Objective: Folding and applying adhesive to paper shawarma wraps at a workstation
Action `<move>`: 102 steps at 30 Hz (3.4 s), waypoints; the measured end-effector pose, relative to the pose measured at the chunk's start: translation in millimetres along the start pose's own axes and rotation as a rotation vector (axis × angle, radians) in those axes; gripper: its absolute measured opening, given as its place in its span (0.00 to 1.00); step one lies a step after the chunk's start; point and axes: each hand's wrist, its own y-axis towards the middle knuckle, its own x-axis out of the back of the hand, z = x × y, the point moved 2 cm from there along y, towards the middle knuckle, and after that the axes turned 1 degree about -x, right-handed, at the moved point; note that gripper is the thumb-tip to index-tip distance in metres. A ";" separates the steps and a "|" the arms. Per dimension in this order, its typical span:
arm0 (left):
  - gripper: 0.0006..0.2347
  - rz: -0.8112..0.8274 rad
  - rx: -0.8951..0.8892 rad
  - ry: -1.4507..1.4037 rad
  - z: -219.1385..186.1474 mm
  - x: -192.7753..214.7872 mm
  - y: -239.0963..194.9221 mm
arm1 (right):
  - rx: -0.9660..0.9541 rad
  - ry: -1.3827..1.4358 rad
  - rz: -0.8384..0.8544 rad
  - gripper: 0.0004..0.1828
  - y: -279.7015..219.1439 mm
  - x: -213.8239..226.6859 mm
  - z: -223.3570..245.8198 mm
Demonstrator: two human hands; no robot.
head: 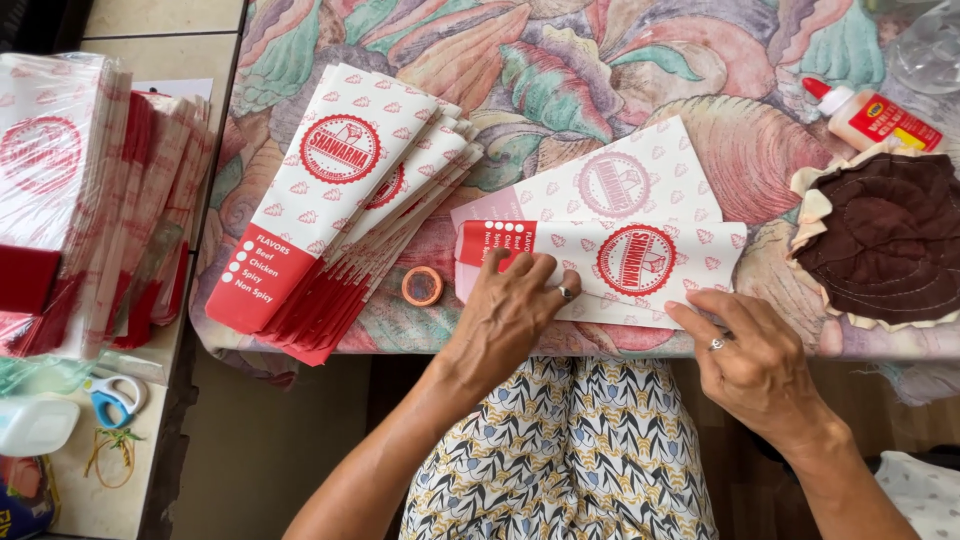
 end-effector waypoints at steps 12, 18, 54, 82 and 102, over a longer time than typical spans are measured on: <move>0.48 0.002 0.153 0.189 -35.1 -9.8 -7.1 | -0.187 -0.027 -0.004 0.08 7.2 -9.7 12.8; 0.38 -0.101 0.187 0.206 -35.0 -21.2 -12.1 | 0.015 0.227 -0.068 0.11 116.7 -32.3 67.8; 0.38 0.055 0.175 0.002 -30.7 -13.1 -5.2 | 0.084 0.641 0.156 0.06 153.8 -75.5 -13.5; 0.38 -0.055 0.170 0.025 -28.0 -12.3 -9.4 | -0.118 0.497 0.184 0.15 69.6 -8.6 -94.0; 0.39 0.013 0.212 -0.085 -32.9 -3.5 -6.7 | 0.016 0.741 0.033 0.09 142.2 -95.3 -19.4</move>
